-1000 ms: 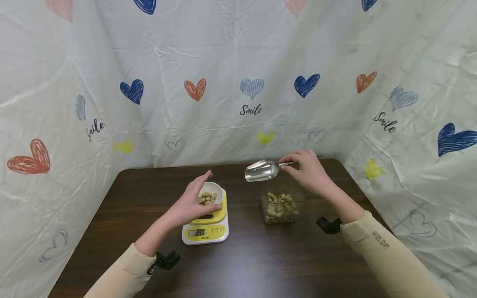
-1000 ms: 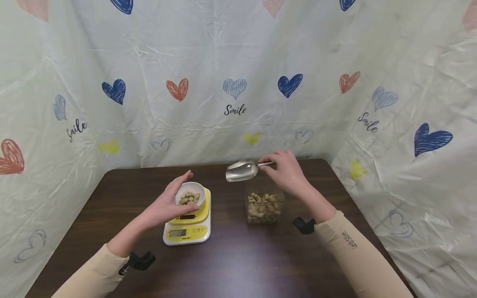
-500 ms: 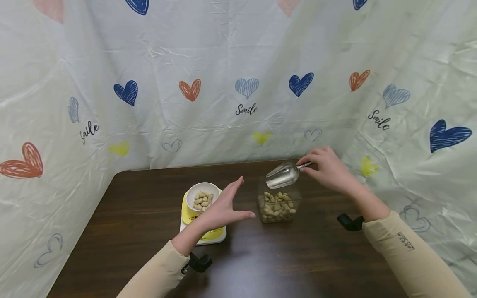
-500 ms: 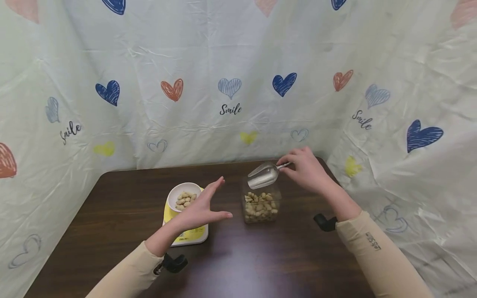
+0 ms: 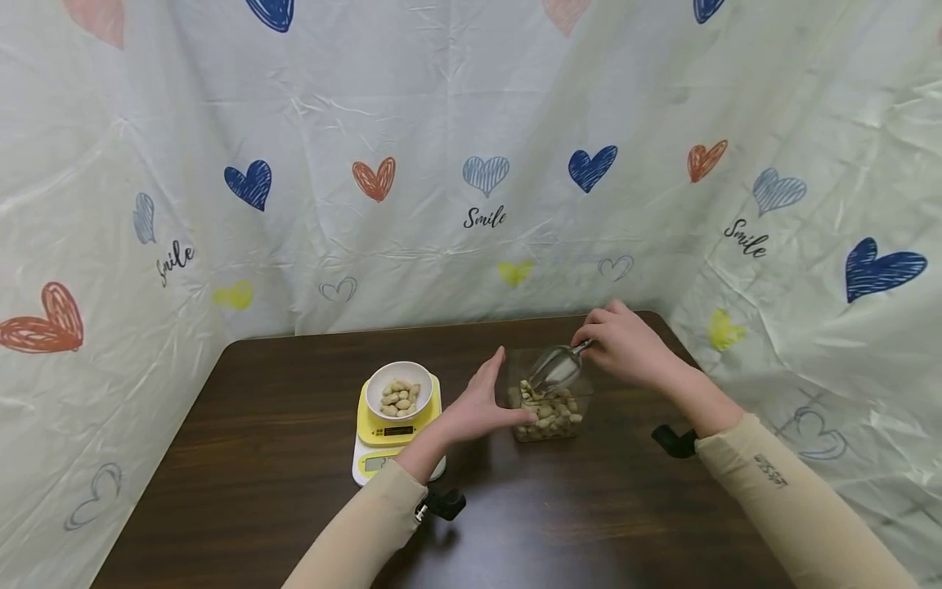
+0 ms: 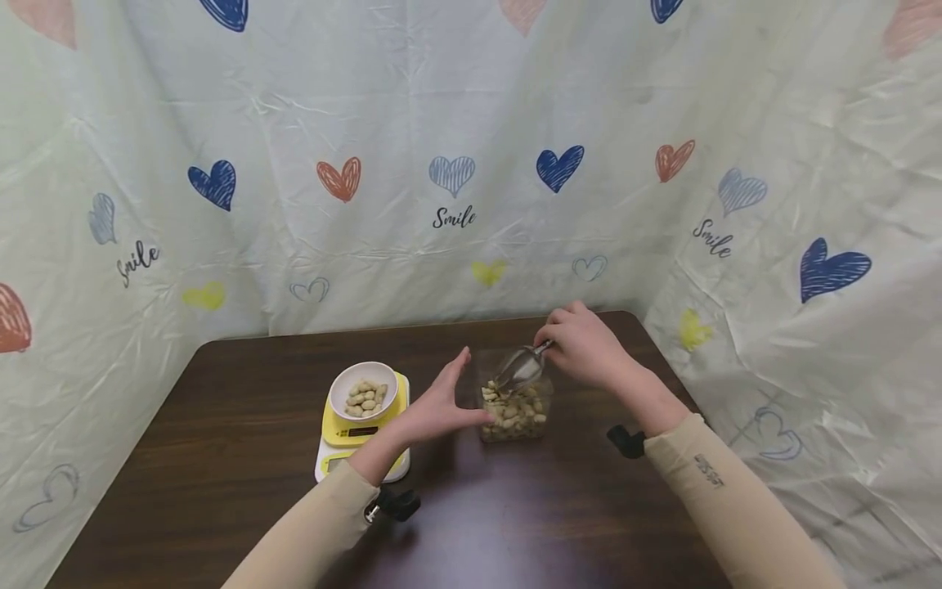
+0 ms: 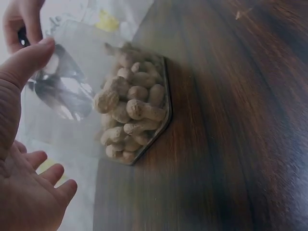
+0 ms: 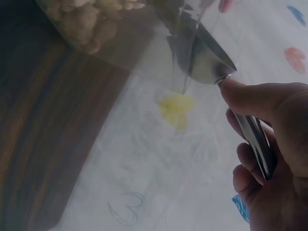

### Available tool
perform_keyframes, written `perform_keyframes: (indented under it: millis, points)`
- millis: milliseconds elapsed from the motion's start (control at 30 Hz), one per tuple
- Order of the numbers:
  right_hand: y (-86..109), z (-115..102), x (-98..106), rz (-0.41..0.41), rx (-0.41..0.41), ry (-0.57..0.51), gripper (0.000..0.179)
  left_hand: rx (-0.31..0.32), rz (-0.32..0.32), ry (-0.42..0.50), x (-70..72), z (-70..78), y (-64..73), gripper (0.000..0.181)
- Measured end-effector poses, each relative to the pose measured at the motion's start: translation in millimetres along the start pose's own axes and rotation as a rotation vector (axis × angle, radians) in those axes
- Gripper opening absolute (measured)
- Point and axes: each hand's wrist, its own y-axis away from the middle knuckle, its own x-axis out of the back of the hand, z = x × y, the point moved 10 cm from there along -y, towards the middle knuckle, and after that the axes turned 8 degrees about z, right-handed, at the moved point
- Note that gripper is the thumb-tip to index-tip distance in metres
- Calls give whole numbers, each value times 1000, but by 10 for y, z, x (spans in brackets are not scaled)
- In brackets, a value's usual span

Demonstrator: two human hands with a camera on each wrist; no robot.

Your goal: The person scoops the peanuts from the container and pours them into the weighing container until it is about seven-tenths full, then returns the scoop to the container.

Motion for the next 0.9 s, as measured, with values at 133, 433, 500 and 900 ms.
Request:
perform_keyframes:
  millis: [133,433,500,900]
  points:
    - [-4,-35,-57,-4,33,38,17,-4,-11,16,-55,26,-74,120]
    - [-32,-80,-240,-47,85,100,17,-15,-9,23,-82,51,-152,115]
    - [-52,-63,-268,-64,71,79,17,-14,-7,37,-75,55,-149,112]
    - [-36,-76,-355,-203,16,-75,17,-6,-6,39,-82,56,-143,109]
